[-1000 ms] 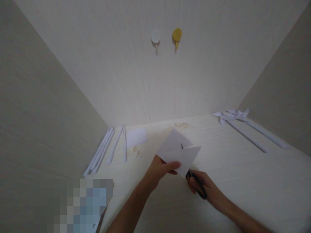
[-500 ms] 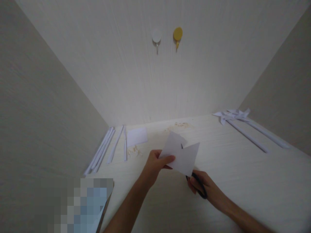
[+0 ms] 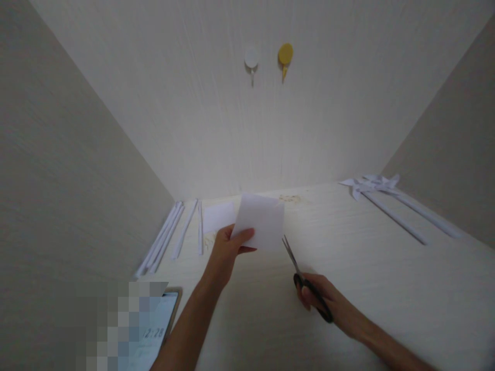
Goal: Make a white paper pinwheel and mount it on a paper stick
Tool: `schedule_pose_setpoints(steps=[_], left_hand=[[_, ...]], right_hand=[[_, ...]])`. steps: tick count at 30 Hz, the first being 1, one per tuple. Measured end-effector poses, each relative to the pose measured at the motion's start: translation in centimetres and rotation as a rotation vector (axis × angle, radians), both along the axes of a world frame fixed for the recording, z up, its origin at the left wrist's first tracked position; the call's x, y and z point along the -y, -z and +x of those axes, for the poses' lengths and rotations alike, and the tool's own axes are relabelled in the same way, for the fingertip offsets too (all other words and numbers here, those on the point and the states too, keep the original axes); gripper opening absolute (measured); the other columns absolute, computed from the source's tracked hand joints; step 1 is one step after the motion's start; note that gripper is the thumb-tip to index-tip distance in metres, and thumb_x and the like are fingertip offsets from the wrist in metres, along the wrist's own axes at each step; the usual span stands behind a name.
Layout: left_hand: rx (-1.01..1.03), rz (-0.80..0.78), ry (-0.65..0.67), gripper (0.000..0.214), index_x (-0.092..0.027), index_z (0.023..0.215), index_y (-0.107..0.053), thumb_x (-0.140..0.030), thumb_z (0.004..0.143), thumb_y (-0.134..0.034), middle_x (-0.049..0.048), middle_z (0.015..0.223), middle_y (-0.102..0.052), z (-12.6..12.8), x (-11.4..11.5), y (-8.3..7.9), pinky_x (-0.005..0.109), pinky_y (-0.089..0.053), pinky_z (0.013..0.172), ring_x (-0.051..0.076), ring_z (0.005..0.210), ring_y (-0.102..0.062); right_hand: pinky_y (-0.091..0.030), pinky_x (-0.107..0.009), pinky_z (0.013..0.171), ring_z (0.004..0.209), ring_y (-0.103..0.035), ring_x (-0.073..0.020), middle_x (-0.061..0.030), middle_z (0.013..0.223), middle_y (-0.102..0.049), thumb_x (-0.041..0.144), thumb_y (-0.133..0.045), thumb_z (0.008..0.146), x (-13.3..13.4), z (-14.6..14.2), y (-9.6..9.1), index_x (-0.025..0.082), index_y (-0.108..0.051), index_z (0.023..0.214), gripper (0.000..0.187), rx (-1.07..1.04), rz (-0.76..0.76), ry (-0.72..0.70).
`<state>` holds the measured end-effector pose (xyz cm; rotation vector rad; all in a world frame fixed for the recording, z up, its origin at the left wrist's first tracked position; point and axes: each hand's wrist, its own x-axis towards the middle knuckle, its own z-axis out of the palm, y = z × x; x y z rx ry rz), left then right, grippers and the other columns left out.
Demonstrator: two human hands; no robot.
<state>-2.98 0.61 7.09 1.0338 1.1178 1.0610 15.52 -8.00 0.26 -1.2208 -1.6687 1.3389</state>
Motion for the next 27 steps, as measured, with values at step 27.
schedule_pose_setpoints(steps=[27], left_hand=[[-0.046, 0.025, 0.014, 0.026, -0.008, 0.078, -0.064, -0.026, 0.059, -0.065, 0.0080, 0.073, -0.065, 0.29, 0.25, 0.00, 0.023, -0.051, 0.054, 0.015, 0.064, -0.059]], right_hand=[[-0.030, -0.023, 0.051, 0.058, -0.037, -0.0114, 0.0012, 0.060, -0.039, 0.055, -0.036, 0.078, 0.36, -0.20, -0.52, 0.018, -0.038, 0.060, 0.042, 0.087, -0.031, -0.046]])
